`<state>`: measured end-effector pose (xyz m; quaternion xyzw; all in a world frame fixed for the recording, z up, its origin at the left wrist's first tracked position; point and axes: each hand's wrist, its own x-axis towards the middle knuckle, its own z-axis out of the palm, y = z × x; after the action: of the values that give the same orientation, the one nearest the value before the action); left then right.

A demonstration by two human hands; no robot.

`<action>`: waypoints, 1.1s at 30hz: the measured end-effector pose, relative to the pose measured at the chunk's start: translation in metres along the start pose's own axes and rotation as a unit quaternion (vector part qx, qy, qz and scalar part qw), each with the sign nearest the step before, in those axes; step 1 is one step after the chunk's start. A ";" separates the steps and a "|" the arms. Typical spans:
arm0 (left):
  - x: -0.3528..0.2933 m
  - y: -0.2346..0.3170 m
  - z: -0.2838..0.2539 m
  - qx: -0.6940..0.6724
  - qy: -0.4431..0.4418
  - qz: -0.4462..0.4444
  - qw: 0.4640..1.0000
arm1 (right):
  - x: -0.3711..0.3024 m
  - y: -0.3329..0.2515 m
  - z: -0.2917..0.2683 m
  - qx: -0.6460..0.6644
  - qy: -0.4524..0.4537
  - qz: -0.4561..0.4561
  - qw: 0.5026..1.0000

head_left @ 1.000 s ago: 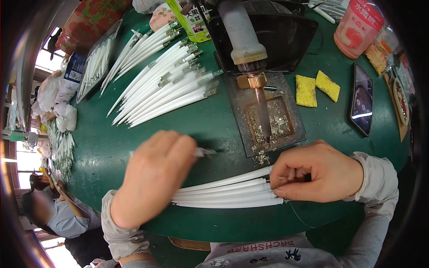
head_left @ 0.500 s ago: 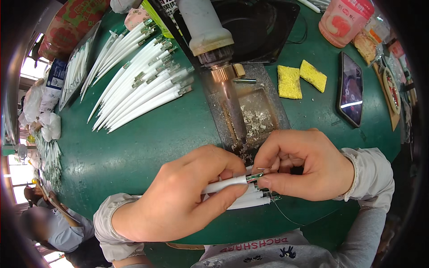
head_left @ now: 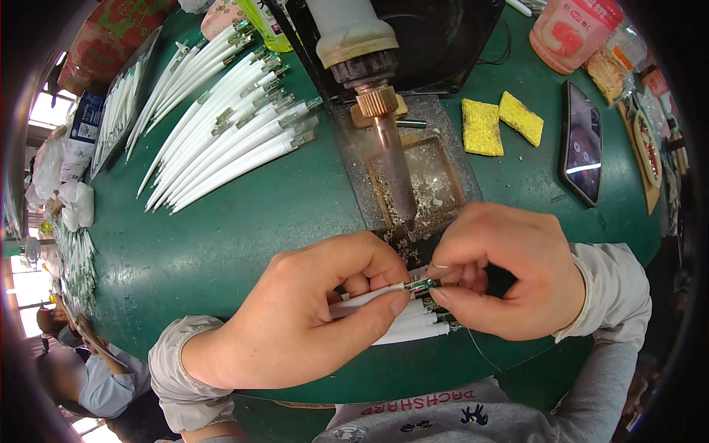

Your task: The person solders electrical wires to small circuit boards on plastic housing components using a soldering iron and solder wire.

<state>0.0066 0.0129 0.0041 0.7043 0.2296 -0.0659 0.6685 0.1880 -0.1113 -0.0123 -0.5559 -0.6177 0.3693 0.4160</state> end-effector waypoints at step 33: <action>0.001 0.000 0.002 0.020 0.005 0.020 1.000 | 0.011 0.001 -0.011 0.271 -0.136 0.218 0.928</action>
<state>0.0072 0.0116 0.0034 0.7225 0.2173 -0.0538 0.6541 0.1979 -0.1006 -0.0084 -0.4877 -0.4079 0.6761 0.3722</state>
